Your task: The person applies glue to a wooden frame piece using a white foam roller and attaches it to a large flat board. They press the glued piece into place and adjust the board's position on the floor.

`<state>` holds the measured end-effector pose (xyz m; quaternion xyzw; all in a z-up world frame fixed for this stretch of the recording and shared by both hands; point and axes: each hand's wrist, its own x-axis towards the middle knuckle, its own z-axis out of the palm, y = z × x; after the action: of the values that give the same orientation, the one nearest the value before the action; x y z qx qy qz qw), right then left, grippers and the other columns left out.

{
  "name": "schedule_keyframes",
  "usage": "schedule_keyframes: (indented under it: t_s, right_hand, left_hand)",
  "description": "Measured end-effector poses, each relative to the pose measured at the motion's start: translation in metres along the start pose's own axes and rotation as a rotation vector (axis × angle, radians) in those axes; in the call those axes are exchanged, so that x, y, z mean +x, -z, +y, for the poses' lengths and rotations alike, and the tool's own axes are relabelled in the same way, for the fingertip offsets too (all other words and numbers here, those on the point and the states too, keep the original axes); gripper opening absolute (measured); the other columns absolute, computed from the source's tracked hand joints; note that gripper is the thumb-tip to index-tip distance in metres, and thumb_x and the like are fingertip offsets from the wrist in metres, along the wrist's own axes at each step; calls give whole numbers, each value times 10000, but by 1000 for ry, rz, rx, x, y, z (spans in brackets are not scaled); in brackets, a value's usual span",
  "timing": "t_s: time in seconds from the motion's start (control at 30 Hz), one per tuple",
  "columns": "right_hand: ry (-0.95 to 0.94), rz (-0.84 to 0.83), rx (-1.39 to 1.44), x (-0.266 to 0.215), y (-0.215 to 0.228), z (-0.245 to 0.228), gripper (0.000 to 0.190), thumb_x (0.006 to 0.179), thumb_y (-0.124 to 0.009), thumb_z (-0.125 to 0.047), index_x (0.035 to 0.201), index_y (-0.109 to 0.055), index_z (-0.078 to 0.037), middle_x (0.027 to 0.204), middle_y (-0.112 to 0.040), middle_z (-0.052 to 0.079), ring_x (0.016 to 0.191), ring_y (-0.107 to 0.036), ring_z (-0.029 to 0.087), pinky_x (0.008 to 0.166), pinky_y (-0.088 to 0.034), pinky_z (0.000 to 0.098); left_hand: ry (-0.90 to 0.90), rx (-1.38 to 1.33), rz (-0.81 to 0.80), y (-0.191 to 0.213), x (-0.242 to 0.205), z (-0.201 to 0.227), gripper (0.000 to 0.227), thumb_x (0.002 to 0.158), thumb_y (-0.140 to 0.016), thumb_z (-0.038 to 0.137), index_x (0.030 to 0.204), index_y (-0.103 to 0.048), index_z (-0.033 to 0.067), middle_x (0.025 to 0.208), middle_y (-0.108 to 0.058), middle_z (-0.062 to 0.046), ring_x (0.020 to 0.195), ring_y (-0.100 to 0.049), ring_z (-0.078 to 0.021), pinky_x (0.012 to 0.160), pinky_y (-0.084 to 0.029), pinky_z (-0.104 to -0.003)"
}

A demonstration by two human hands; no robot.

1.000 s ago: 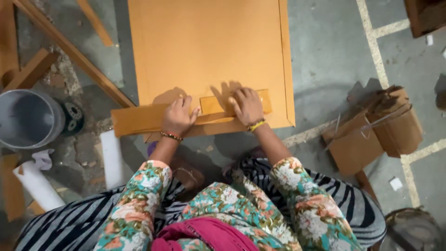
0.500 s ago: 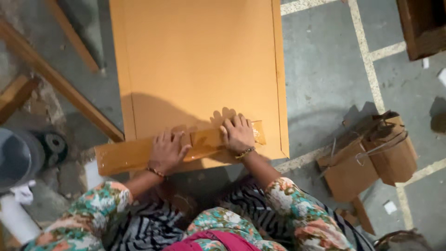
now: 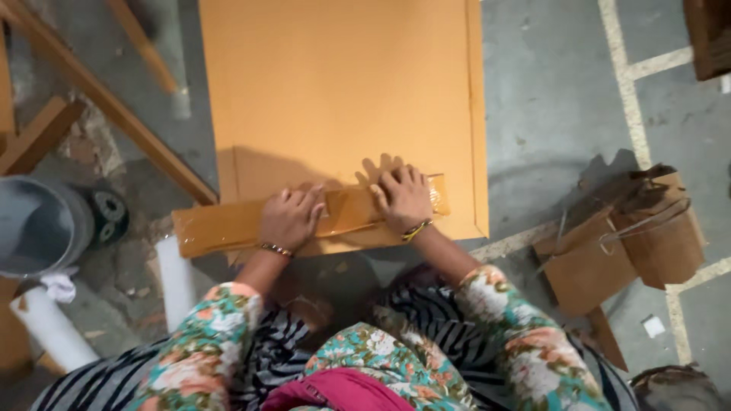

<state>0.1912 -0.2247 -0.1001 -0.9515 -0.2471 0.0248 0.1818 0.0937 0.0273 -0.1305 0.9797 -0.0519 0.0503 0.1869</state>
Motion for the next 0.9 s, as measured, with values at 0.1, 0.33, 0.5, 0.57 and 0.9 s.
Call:
schedule_keyframes:
  t_s: [0.1,0.33,0.5,0.57,0.9]
  right_hand:
    - [21,-21,-24,-4,-3,3,312,980,-606,-408,1042,-661,-107,1119,-602,153,1101,-529,374,942,-409,521]
    - [82,135,-13,24,7,-37,388,878,-667,-264,1215,-599,-84,1304,-530,184,1249,-466,398,1053,-350,551]
    - [33,328,592,34,-23,-117,434,885,-584,-100,1305,-511,-20,1342,-502,235,1278,-471,426,1134,-375,525]
    - [-80,394,713,21,-50,-155,400,924,-559,-157,1294,-512,-15,1317,-524,224,1256,-500,419,1127,-387,520]
    - [-58,266,161,14,-96,-175,491,1067,-473,-403,1394,-531,-41,1483,-489,181,1462,-368,419,1240,-200,618]
  left_hand:
    - [33,-76,104,-9,1,-5,354,1041,-540,384,1312,-628,173,1141,-642,-110,978,-615,-310,792,-519,-458]
    - [102,82,103,-20,14,-15,422,977,-588,392,1371,-522,255,1153,-573,-171,1057,-566,-378,902,-429,-567]
    - [149,-36,129,-26,8,-16,407,966,-588,378,1351,-567,249,1121,-594,-151,1050,-560,-379,960,-415,-570]
    - [206,-68,280,-35,8,-25,412,1004,-579,364,1363,-554,164,1126,-586,-185,1066,-561,-393,976,-427,-548]
    - [550,-778,757,7,-17,-49,446,1022,-501,319,1359,-503,27,1170,-566,-201,1047,-567,-374,993,-478,-489]
